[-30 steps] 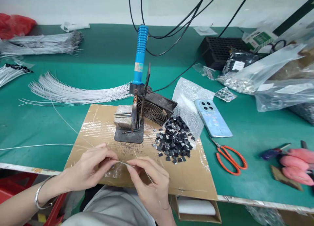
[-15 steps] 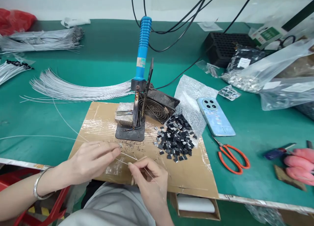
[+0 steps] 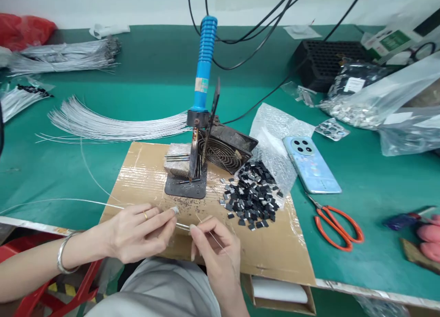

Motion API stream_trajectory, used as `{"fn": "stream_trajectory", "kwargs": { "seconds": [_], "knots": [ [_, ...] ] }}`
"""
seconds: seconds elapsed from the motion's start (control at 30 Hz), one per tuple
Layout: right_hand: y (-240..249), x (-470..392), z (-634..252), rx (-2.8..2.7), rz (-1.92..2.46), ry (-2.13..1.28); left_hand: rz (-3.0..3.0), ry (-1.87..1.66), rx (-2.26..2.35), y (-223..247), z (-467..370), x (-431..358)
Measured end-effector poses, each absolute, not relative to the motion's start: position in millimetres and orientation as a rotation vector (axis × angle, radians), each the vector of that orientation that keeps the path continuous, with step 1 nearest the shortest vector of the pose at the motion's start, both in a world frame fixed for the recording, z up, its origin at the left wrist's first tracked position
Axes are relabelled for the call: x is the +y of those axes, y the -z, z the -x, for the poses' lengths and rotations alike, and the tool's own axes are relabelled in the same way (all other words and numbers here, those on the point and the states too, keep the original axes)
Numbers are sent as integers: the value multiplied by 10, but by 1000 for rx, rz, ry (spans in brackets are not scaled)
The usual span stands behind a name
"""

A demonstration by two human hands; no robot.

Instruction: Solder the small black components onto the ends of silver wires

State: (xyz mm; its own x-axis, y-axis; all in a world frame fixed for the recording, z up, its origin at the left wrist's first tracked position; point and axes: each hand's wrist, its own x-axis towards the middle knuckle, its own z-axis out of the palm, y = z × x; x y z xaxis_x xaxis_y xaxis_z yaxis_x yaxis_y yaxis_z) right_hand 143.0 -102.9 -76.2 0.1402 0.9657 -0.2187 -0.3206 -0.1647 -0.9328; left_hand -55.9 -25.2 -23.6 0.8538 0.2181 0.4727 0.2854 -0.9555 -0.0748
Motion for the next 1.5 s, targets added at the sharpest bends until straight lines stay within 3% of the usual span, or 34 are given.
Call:
{"fn": "stream_trajectory", "kwargs": {
  "seconds": [0.17,0.3,0.43,0.53,0.67,0.77,0.9,1.17,1.33,1.5],
  "knots": [
    [817,-1089,-1563,-896,1239,-1088,2894,541,-1194,344,720,-256],
    [878,-1124,-1637,-837,1360,-1056,2571,452,-1552,346,1421,241],
    [905,-1130,-1594,-908,1251,-1069,2389,375,-1751,157,2273,858],
    [867,-1117,-1509,-928,1261,-1088,2360,374,-1752,42,2460,1005],
    [765,-1097,-1395,-925,1360,-1119,2378,576,-1663,80,1808,538],
    [724,-1094,-1354,-958,1378,-1109,2871,957,-1385,187,984,-45],
    [727,-1100,-1351,-983,1399,-1084,3251,989,-1378,341,279,-507],
    [707,-1063,-1332,-1095,1425,-968,3461,1029,-1828,391,255,-445],
    [730,-1052,-1429,-1177,1461,-870,3450,1125,-2378,408,280,-449],
    [736,-1039,-1556,-1160,1407,-932,3340,1291,-2639,381,304,-403]
  ]
}}
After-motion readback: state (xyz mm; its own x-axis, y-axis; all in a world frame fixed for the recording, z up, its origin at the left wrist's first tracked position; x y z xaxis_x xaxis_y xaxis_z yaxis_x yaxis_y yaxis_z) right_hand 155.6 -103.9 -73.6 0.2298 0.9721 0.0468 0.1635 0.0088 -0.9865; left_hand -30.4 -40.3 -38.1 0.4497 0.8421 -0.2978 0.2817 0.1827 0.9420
